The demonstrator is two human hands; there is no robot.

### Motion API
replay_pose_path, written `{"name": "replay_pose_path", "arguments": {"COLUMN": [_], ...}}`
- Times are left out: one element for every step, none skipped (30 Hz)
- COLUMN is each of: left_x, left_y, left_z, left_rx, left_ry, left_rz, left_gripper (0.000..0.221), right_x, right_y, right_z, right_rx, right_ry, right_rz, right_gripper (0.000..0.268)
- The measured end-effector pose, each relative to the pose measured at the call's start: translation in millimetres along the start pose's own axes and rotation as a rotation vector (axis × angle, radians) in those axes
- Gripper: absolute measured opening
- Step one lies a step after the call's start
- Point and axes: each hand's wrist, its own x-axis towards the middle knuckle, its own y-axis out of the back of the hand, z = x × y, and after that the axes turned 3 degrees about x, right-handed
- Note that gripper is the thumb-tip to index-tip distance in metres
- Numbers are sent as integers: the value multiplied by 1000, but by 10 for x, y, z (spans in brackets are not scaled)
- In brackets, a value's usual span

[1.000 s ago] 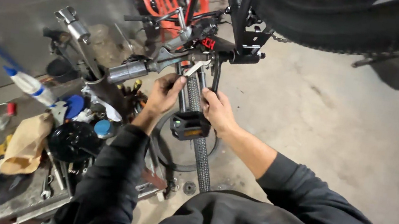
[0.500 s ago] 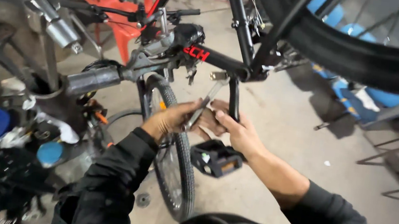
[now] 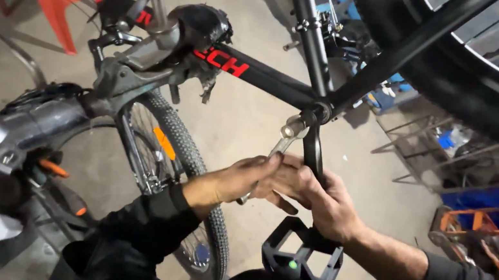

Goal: The person removes a bicycle crankset from a bike mounted on a stand, then uses a wrench to tighten the crank arm bolt. Afterward, the crankset is reinstalled onto the bike frame and secured.

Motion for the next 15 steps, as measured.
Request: {"name": "replay_pose_path", "arguments": {"left_x": [1, 4, 29, 52, 33, 33, 20, 3, -10, -22, -41, -64, -84, -108, -81], "left_y": [-11, -33, -2, 26, 40, 40, 53, 64, 14, -36, -88, -139, -189, -245, -181], "left_z": [0, 1, -2, -8, -36, -31, -15, 2, 73, 143, 208, 182, 152, 120, -23], "left_rx": [10, 20, 23, 31, 34, 32, 48, 63, 66, 92, 116, 117, 149, 181, 195], "left_ry": [-17, -34, -34, -43, -48, -45, -49, -53, -58, -32, -3, -7, 8, 22, 21], "left_rz": [8, 15, 6, -7, -11, -12, -15, -18, -19, 31, 80, 79, 169, 259, 267], "left_gripper": [88, 88, 88, 86, 85, 85, 82, 80, 80, 79, 78, 78, 75, 71, 71], "right_x": [7, 4, 21, 34, 29, 31, 58, 81, 81, 82, 77, 113, 139, 159, 196], "right_y": [40, 81, 69, 56, 23, -108, -245, -386, -396, -406, -419, -380, -341, -304, -395], "right_z": [36, 65, 36, 10, 7, -41, -88, -136, -121, -106, -85, 17, 126, 235, 170], "right_rx": [43, 86, 82, 88, 100, 102, 55, 8, 4, 11, 18, 16, 83, 152, 161], "right_ry": [35, 69, 76, 104, 123, 122, 248, 371, 375, 379, 383, 385, 254, 121, 129], "right_rz": [-21, -43, -37, -103, -173, -170, -20, 133, 130, 139, 149, 147, 304, 459, 448], "right_gripper": [54, 52, 52, 53, 54, 54, 39, 30, 30, 31, 33, 33, 29, 26, 26]}}
